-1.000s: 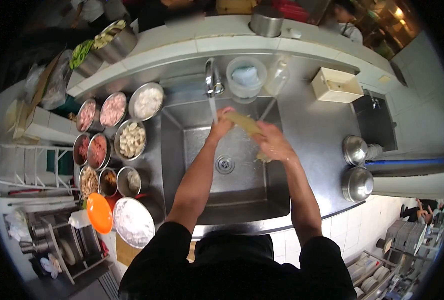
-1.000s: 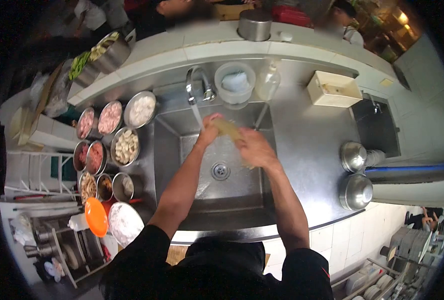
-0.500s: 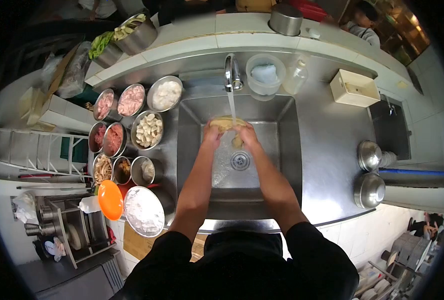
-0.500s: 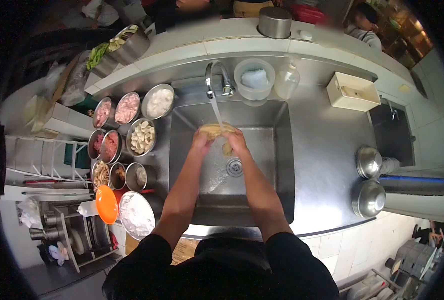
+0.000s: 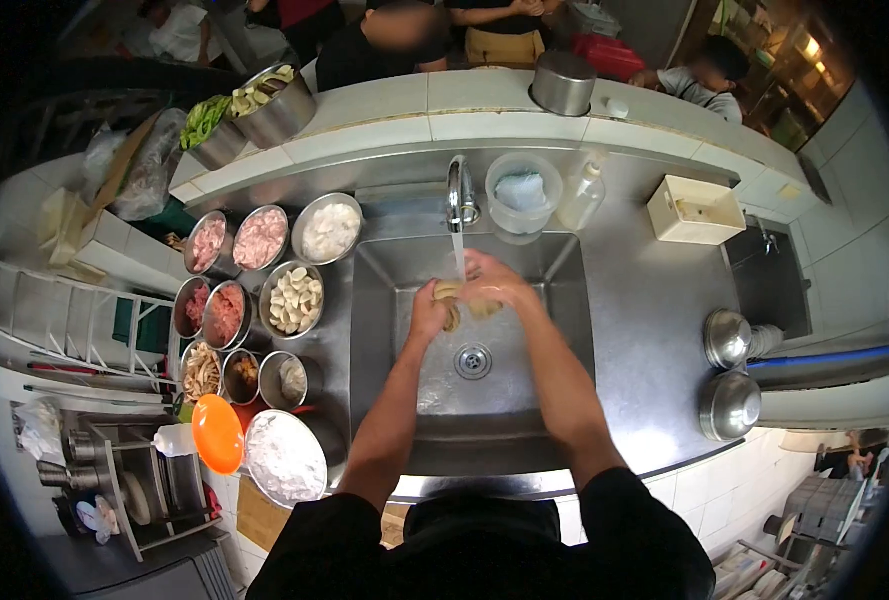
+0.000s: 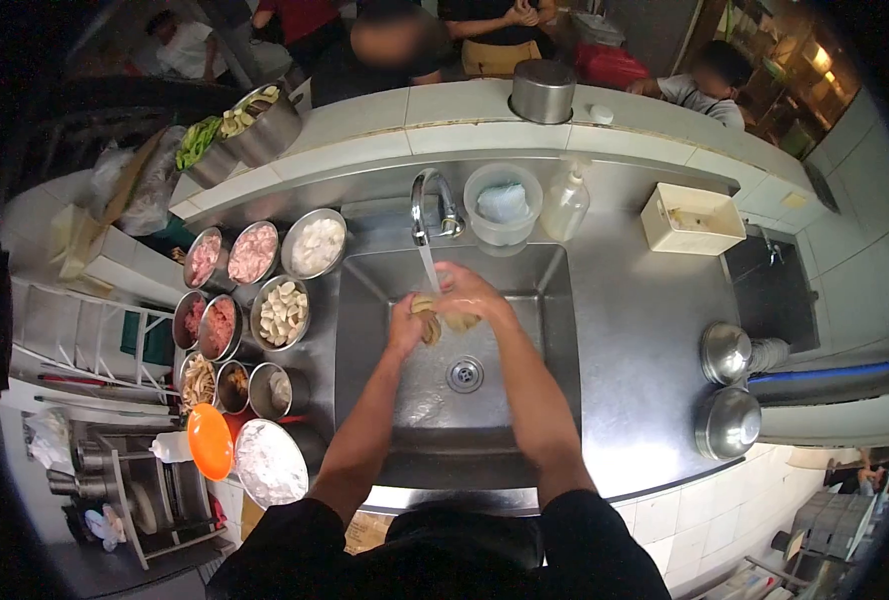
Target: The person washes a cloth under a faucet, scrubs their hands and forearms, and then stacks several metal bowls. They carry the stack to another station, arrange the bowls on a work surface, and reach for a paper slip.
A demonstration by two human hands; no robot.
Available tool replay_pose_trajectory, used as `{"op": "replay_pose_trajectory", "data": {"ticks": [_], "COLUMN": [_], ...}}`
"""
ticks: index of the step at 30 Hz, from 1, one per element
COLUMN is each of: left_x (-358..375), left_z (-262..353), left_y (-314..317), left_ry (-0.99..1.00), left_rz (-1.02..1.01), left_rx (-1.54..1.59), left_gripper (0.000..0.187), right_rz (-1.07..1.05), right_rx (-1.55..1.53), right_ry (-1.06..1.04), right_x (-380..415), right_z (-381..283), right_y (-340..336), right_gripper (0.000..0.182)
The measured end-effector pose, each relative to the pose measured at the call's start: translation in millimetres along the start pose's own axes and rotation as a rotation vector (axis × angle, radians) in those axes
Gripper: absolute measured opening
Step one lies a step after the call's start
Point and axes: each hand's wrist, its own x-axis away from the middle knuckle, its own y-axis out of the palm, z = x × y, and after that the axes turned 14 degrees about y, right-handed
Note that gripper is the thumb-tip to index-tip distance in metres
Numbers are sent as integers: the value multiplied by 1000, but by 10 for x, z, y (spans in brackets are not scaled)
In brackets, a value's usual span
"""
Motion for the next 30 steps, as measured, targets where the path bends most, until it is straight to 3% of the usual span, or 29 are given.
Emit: {"op": "replay_pose_trajectory", "data": {"ticks": [1, 3, 4, 6, 7, 9, 10, 11, 12, 13, 14, 15, 17, 19, 21, 23, 24, 26, 27, 29, 30], "left_x": [-49, -188, -275, -369, -403, -393, -371, -375, -365, -308, -206, -134, -171, -330, -408, -404, -418, -510, -526, -469, -436], "left_z": [10, -27, -122, -23, 111, 132, 141, 101, 152, 194, 436, 592, 563, 404, 291, 173, 131, 56, 3, 11, 174], "left_y": [55, 198, 331, 471, 472, 475, 440, 389, 315, 256, 179, 114, 28, 13, 50, 88, 133, 232, 304, 395, 395], "left_ry": [-27, -51, -76, -173, -171, -203, -205, -37, 127, 126, 471, 790, 813, 1075, 1088, 1085, 1027, 974, 890, 804, 635], "left_rz": [3, 6, 88, 171, 173, 182, 186, -104, -390, -387, -487, -558, -592, -649, -680, -729, -754, -780, -798, -823, -865], "left_rx": [99, 196, 342, 476, 477, 804, 798, 675, 537, 530, -41, -629, -725, -701, -730, -754, -833, -910, -971, -1019, -965], "left_gripper": [36, 32, 29, 28, 28, 43, 43, 50, 57, 57, 63, 69, 64, 46, 38, 31, 27, 24, 20, 16, 20], "right_rz": [4, 112, 112, 159, 158, 98, -58, -68, -289, -507, -324, -327, -445, -476, -505, -366, -370, -125, -123, 157, 158], "right_rx": [7, -356, -356, -1093, -1090, -1202, -1260, -1261, -1283, -1296, -1142, -1145, -876, -865, -856, -666, -668, -403, -408, 35, 35], "right_ry": [-1, -7, -8, 39, 38, 102, 201, 198, 150, 104, 215, 217, 291, 332, 380, 448, 456, 475, 484, 66, 73], "right_x": [-66, -139, -76, 1, 11, 86, -31, -36, -28, -41, -28, 9, 134, 275, 285, 294, 317, 335, 319, 263, 178], "right_z": [218, 652, 708, 706, 681, 651, 809, 902, 970, 1025, 952, 893, 772, 567, 532, 526, 495, 396, 426, 562, 724], "right_y": [39, 214, 355, 642, 646, 688, 603, 488, 376, 330, 298, 259, 195, 220, 200, 204, 208, 171, 180, 213, 238], "right_gripper": [52, 59, 59, 56, 56, 44, 31, 31, 27, 23, 20, 20, 20, 18, 16, 12, 12, 9, 9, 16, 16]}}
